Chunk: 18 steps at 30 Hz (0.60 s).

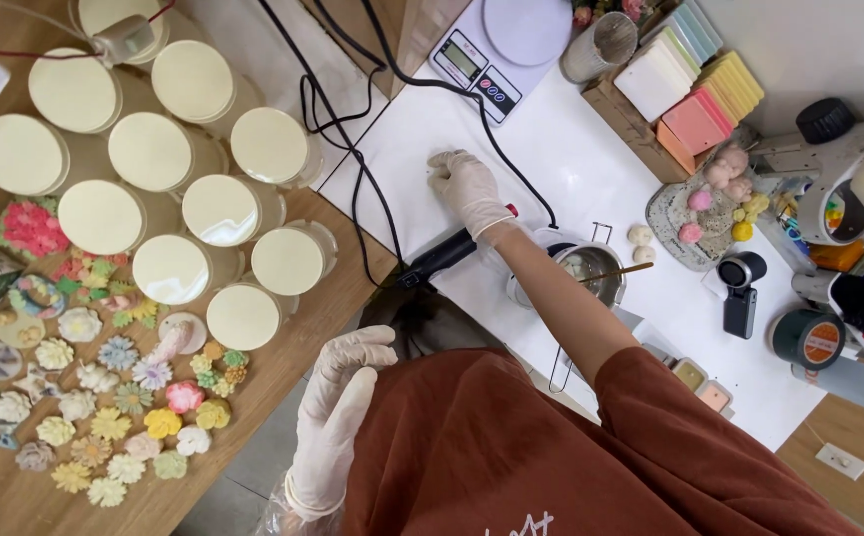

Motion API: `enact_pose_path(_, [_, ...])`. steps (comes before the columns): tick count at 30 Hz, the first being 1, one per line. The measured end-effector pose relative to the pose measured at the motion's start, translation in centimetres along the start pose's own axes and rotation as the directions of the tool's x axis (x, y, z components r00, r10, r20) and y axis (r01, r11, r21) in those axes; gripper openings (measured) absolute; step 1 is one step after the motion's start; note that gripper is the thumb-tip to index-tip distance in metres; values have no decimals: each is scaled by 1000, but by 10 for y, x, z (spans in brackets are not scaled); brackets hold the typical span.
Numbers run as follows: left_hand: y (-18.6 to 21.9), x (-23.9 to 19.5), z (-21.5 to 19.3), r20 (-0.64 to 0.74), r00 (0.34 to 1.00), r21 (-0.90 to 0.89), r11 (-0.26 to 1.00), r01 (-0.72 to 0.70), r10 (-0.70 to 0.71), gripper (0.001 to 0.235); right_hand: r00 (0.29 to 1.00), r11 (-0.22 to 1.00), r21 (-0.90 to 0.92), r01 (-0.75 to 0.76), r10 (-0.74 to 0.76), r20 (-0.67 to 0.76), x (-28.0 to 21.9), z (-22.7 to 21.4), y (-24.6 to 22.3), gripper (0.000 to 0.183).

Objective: The person adds wax chunks into a melting pot, stirs the melting wax, and wipes a tissue. They handle a small black device, then work on a rectangular mold of poured wax with a small tool, and finally use a heat gun on the melting pot.

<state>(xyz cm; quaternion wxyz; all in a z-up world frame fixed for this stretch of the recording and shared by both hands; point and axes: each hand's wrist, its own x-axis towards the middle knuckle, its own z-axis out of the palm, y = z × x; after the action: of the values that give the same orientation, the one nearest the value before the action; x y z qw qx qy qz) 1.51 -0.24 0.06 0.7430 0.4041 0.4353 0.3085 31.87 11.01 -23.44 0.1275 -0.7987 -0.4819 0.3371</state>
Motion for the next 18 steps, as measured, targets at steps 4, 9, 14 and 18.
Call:
enact_pose_path(4, [-5,-7,-2,-18,1000,-15,1000,-16,16,21,998,987,155,-31,39,-49,0,6,3,31])
enact_pose_path(9, [-4,-11,2,-6,1000,-22,1000,-19,19,20,994,991,114,76,-66,-93,0,12,10,26])
enact_pose_path(14, [-3,-18,3,10,1000,-17,1000,-25,25,21,991,991,69,119,-114,-64,3,2,9,19])
enact_pose_path(18, [-4,-22,0,-5,998,-9,998,-58,58,22,997,956,294,-4,-19,74,0,-27,4,20])
